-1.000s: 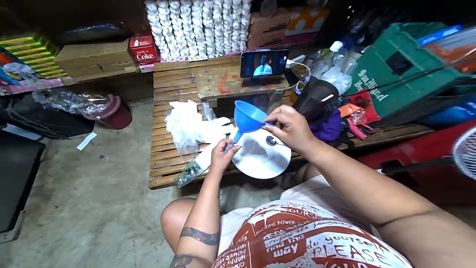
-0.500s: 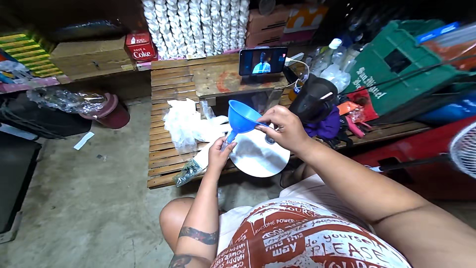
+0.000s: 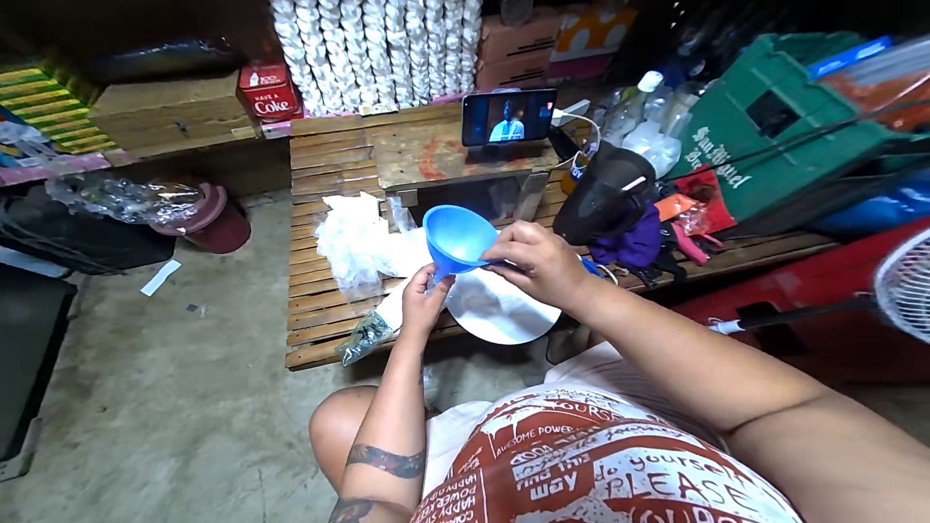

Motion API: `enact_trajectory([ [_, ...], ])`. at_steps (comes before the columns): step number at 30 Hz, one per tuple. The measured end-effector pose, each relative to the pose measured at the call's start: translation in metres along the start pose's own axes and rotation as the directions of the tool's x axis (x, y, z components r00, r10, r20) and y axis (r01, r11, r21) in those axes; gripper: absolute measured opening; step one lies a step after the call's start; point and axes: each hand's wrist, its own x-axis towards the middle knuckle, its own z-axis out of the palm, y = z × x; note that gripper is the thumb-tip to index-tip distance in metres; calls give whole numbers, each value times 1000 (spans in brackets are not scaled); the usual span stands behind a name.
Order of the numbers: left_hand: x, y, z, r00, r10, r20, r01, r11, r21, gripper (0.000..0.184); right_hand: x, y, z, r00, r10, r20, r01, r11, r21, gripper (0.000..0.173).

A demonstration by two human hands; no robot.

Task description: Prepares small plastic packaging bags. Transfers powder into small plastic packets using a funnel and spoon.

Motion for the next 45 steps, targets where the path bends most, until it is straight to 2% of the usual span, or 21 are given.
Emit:
enact_trajectory([
  [4,-1,2,-2,999,43,33,-46,996,82,25,-1,-5,2,998,-65,21,65,998,-22,15],
  [7,-1,2,-3,1000,16,26,-18,998,62,26,-5,-5,-7,997,-59,50,58,998,28,39],
  [9,-1,-1,-5,1000,18,12,-18,999,29,29,-16,3,-17,997,3,73,-7,999,46,49],
  [11,-1,-3,-7,1000,17,-21,-17,1000,1,29,-35,19,-25,988,109,108,-113,993,30,50],
  [13,-1,-4,-8,998,-7,-62,7,1000,-10,28,-62,41,-30,949,266,168,-260,964,-59,47],
  [16,-3,-3,-7,994,-4,-110,5,1000,13,29,-106,77,-32,796,552,247,-516,833,-200,48],
  [18,-4,-6,-7,992,30,-120,-29,1000,13,28,-134,98,-29,628,730,271,-681,684,-264,49],
  [20,-4,-8,-6,989,58,-138,-54,998,28,28,-154,113,-24,462,842,277,-792,532,-298,50],
  [22,-5,-5,-6,985,51,-165,-43,998,51,30,-166,121,-19,373,880,293,-829,458,-320,50],
  [25,-8,2,-6,978,35,-207,-23,998,59,31,-173,123,-11,369,872,322,-804,473,-360,47],
  [34,-9,-3,-10,954,124,-273,-122,992,26,25,-174,125,1,328,861,389,-793,475,-382,56],
  [36,-10,0,-11,948,107,-298,-99,994,43,16,-174,126,3,320,859,400,-788,475,-391,56],
  [39,-10,3,-12,944,108,-311,-95,994,56,14,-174,127,6,315,861,399,-787,472,-397,53],
  [41,-10,4,-12,949,118,-291,-111,993,40,22,-176,129,7,327,862,386,-788,475,-392,50],
  [45,-8,8,-10,951,93,-294,-89,996,27,25,-173,129,7,315,868,383,-803,459,-380,45],
])
